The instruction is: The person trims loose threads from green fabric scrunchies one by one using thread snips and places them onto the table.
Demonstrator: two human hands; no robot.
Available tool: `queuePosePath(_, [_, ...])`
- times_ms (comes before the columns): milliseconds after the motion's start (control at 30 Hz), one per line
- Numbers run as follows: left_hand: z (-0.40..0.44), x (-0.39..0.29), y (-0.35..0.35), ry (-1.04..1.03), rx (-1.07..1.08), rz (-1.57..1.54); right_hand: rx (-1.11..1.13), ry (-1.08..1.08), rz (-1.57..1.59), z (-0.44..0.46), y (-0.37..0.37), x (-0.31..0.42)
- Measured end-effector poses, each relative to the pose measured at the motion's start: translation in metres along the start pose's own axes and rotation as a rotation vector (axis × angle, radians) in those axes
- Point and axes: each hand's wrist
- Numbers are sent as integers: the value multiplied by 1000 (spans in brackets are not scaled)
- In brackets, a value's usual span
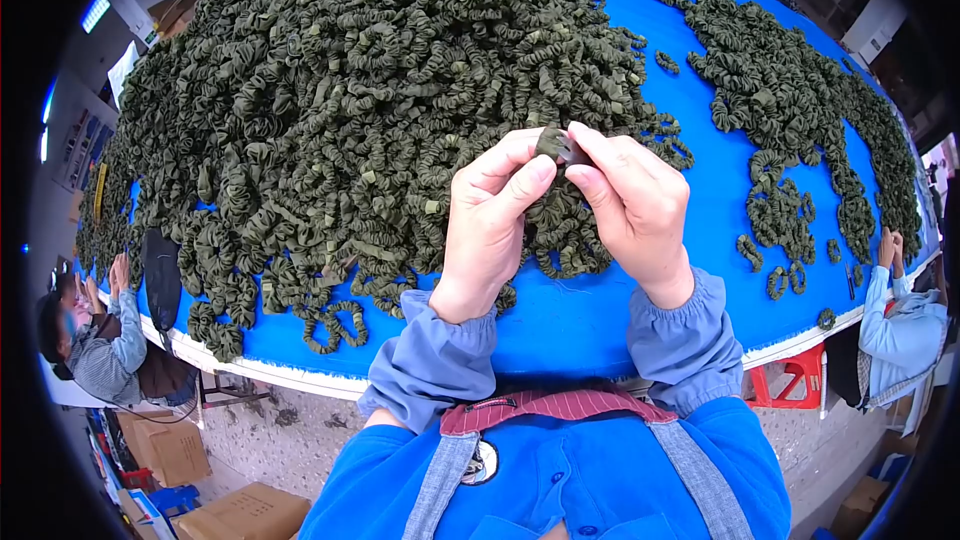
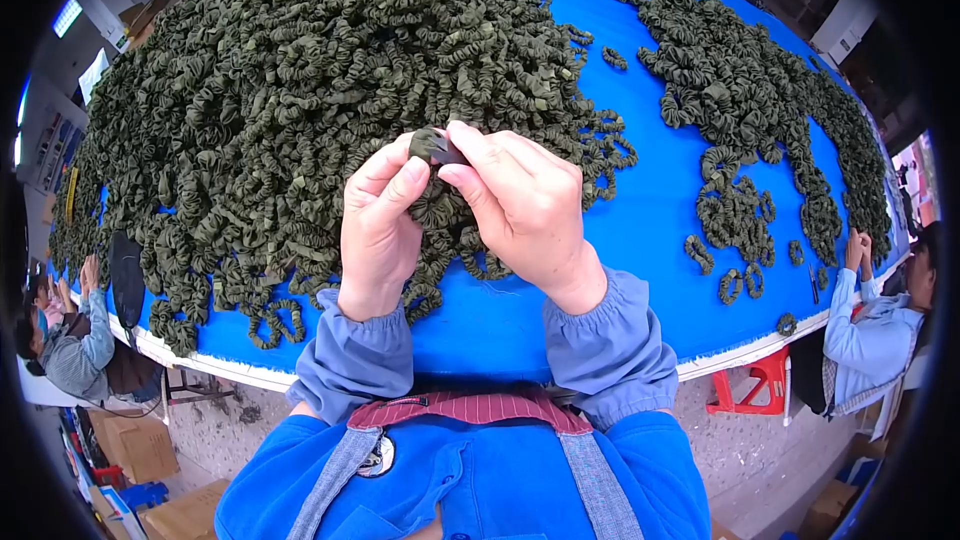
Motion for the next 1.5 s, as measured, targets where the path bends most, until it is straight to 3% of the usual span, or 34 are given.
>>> queuePosePath(133, [2,2,2,1,14,8,11,26,-21,1,1,-1])
queuePosePath(433, [4,2,5,31,12,48,66,-178,116,0,5,-3])
queuePosePath(967, [5,-2,8,-31,61,110,83,-112,96,2,5,-3])
queuePosePath(1100, [4,-6,3,-29,72,162,-106,-508,292,-1,7,-3])
queuePosePath(1300, [4,-7,2,2,70,108,-131,-842,526,0,4,-5])
queuePosePath(1433, [6,-2,3,-89,62,122,139,-1084,764,5,6,1])
queuePosePath(1500, [5,-3,5,-67,47,134,143,-1070,747,4,8,0])
Point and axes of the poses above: each hand's wrist, its own z-axis towards the middle knuckle, its own y-axis out of the back of the hand, x = y × z, and after that the axes turned 15 degrees about -x, right-handed
